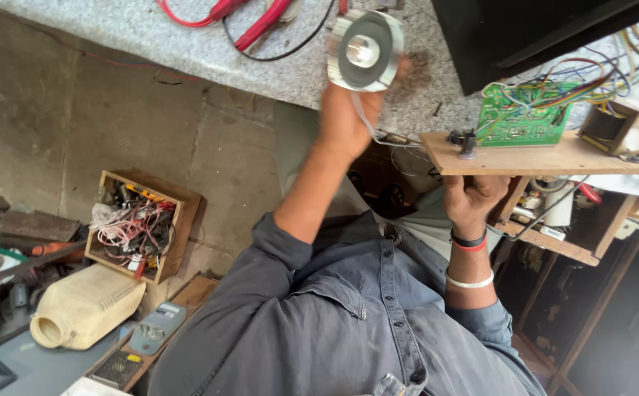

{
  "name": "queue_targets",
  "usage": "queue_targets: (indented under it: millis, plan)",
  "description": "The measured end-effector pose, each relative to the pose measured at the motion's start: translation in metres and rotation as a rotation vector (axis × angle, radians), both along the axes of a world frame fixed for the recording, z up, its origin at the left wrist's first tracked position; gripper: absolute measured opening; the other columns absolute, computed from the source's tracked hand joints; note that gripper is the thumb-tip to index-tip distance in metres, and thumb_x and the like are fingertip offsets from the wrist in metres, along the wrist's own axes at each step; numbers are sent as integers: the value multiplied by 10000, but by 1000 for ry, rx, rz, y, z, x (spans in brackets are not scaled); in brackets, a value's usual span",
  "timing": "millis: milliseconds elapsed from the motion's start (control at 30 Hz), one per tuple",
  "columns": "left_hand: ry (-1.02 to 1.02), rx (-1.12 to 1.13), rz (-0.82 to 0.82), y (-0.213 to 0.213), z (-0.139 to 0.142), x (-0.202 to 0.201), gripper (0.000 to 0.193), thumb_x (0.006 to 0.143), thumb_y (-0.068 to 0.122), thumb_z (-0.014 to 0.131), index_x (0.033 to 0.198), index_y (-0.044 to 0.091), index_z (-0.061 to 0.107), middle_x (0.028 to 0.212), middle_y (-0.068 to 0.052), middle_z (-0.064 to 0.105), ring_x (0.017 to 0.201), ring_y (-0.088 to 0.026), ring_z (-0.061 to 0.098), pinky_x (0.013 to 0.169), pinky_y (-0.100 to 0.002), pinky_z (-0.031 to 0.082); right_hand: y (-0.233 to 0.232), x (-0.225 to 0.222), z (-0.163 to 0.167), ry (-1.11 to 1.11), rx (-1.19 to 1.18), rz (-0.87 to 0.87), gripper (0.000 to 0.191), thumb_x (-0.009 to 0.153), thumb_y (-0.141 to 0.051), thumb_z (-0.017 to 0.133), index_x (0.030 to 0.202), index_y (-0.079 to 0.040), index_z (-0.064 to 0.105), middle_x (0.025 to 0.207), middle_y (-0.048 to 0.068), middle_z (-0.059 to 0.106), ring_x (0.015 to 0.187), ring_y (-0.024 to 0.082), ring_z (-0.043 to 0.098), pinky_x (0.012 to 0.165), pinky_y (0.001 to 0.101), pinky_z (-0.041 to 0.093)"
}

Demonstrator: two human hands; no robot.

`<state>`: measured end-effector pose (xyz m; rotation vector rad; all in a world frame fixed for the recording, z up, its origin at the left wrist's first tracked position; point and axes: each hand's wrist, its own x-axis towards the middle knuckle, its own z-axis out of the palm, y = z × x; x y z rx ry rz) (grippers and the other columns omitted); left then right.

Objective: The person holds a small speaker at a repair bench, positions its wire against a terminal, and solders the connection using a soldering iron. They then handle the speaker and the amplifier board on the bench while working on the wiring.

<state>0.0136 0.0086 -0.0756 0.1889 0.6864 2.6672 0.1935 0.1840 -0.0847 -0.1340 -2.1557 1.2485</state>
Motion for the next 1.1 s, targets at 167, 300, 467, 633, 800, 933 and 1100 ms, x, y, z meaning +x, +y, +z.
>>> queue_targets:
  millis: [167,300,467,633,800,933,1100]
  plan:
    - [-54,-110,-155,45,-4,39,681,1105,575,397,1414,-15,542,1265,-167,705,1164,-255,706,1074,-391,566,0,0,2,5,11,32,352,1042,-310,778,930,17,711,765,62,604,714,154,531,675,291,407]
    - [72,-324,-170,52,-4,43,773,1107,650,403,1403,-32,613,1133,-189,761,962,-184,662,700,-299,466,-1,0,4,-7,-12,31,362,1040,-308,775,935,34,717,737,61,600,674,156,503,672,302,390]
    - [-21,-128,-153,45,-5,30,649,1115,574,400,1380,9,582,1227,-140,721,1130,-245,715,1041,-384,567,-1,0,5,9,8,42,386,1052,-319,760,887,22,685,736,59,590,699,143,510,650,281,388]
    - [41,38,-103,35,-9,21,598,1190,522,357,1359,-5,584,1228,-168,723,1142,-260,713,1060,-417,564,0,-1,4,4,-49,44,402,1033,-330,750,871,31,679,712,49,582,680,123,482,619,271,367]
    - [50,67,-143,35,-12,21,571,1168,494,364,1444,30,549,1321,-174,680,1190,-281,698,1115,-419,551,0,-1,-1,26,-31,48,399,1043,-328,762,934,52,706,742,57,605,709,132,499,650,282,391]
    - [21,80,-153,34,-12,23,587,1187,487,352,1434,-11,540,1327,-190,667,1208,-302,687,1122,-419,544,0,-1,-3,38,-1,41,413,1056,-351,763,961,46,699,788,62,619,698,125,516,681,283,412]
    - [20,113,-158,34,-9,23,562,1196,482,353,1416,-7,524,1284,-183,669,1195,-304,688,1103,-420,548,-2,-1,4,22,-37,47,401,1036,-347,764,926,36,711,753,56,618,717,130,526,649,278,398]
